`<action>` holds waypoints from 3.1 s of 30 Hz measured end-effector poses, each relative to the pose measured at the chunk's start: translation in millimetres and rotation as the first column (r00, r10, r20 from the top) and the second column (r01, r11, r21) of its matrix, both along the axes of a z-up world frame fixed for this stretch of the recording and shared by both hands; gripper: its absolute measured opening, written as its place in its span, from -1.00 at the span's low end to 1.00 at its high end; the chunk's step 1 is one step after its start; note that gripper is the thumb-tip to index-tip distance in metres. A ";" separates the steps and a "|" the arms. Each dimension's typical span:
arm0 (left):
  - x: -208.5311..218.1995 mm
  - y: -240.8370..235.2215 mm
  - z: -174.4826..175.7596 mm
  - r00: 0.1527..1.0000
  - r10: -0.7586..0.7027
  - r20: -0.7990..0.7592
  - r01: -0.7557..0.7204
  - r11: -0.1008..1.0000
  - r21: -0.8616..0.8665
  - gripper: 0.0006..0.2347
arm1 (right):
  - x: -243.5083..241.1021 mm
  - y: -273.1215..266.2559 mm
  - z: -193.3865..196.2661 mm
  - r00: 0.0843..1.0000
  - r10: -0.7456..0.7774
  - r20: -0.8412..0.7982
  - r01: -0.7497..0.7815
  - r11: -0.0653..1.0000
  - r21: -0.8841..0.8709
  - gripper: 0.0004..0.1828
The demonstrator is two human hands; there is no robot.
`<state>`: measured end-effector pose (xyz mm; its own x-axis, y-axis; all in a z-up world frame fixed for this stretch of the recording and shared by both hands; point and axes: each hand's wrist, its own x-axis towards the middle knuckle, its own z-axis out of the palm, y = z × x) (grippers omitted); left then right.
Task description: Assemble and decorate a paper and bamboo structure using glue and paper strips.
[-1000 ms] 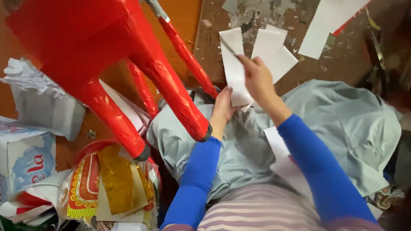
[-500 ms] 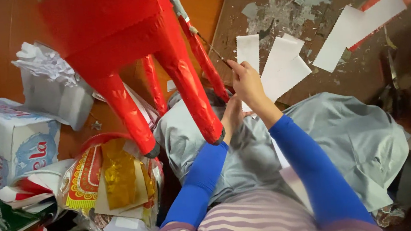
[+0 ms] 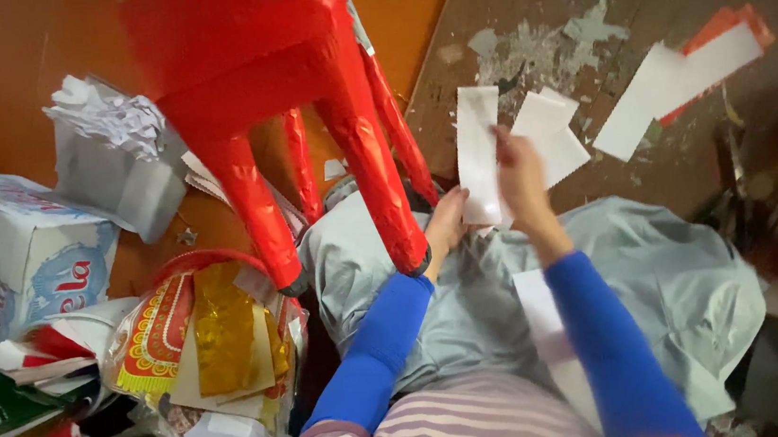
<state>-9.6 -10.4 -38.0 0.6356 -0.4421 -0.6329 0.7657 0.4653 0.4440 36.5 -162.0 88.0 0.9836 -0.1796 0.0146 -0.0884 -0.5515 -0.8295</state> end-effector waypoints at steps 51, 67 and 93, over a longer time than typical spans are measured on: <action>-53.4 10.6 324.1 0.102 -0.604 0.790 -0.662 0.551 0.507 -0.83 | -76.5 -44.1 189.1 0.919 0.395 -0.021 -0.371 0.879 0.299 -0.49; 133.6 253.1 462.6 0.042 -0.129 0.991 -0.916 0.391 0.090 -0.64 | 171.8 103.1 320.0 0.876 0.317 0.363 -0.480 0.639 0.601 -0.72; 206.0 300.7 375.8 0.359 -0.357 0.862 -0.643 0.576 0.506 -0.67 | 203.6 159.3 223.4 0.842 0.191 0.504 -0.428 0.805 0.410 -0.66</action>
